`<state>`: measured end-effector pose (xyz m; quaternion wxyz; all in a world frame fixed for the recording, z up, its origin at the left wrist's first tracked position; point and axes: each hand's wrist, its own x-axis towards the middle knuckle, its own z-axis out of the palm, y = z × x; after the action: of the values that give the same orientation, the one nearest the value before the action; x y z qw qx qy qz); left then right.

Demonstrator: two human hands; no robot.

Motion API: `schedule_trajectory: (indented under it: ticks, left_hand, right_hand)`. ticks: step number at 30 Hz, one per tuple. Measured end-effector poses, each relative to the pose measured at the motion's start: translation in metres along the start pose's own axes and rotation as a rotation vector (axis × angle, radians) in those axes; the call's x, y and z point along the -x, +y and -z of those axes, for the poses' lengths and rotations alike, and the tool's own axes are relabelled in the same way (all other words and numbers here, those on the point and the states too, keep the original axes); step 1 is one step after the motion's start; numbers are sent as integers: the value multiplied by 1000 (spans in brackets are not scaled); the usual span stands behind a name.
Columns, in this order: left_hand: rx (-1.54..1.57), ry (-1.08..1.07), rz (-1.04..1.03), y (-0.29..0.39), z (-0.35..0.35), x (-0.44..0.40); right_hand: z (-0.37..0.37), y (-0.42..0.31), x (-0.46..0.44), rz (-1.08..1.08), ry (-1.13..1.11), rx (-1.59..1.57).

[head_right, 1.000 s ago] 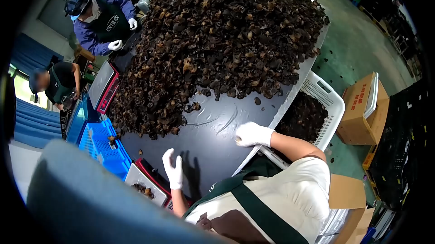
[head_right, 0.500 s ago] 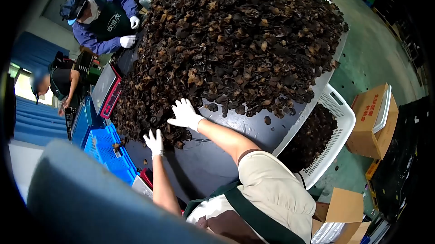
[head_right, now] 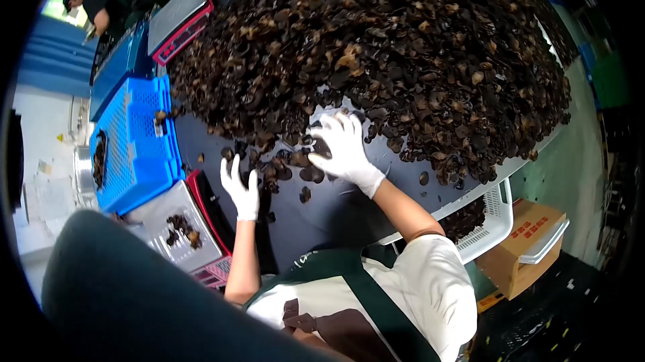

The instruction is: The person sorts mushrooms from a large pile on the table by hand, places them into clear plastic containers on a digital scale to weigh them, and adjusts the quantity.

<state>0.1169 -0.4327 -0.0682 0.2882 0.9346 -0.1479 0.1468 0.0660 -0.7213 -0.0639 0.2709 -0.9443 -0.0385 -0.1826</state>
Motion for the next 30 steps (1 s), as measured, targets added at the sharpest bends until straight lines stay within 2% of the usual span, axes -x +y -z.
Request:
schedule_trajectory:
  ticks: [1,2,3,4,7,9,13,15,19,20,22,27,30]
  left_hand:
    - [-62,-23,-29,4,-4,-4]
    - [-146,-157,-57,10,-7,-2]
    - [-227,-293,-88,14,-9,3]
    - [-152,-359,-166,13,-10,9]
    - [10,-366,-333,10,5,48]
    - [18,-408,-301,10,26,82]
    - [32,-359,-257,4,58,139]
    - [65,-312,-145,3,62,159]
    - [53,-259,-96,-1,55,183]
    - [71,-267,-91,5,55,182]
    - [107,-298,-87,15,54,179]
    - [223,-333,-143,20,53,176]
    - [276,-170,-12,19,57,178]
  right_hand:
    - [-7,-3,-3,-69,22,105]
    - [-13,-8,-3,-72,-58,119]
    - [-21,-15,1,-8,-123,82]
    - [-21,-28,5,82,-199,63]
    - [-5,-68,38,317,-397,-38]
    - [15,-83,59,433,-564,-100]
    - [31,-78,106,449,-511,-233]
    - [35,-60,118,417,-402,-244]
    - [47,-37,108,246,-145,-188]
    - [47,-35,105,248,-151,-185]
    - [47,-34,100,96,-41,-176]
    - [36,-51,100,62,-107,-295]
    - [35,-51,102,80,-111,-280]
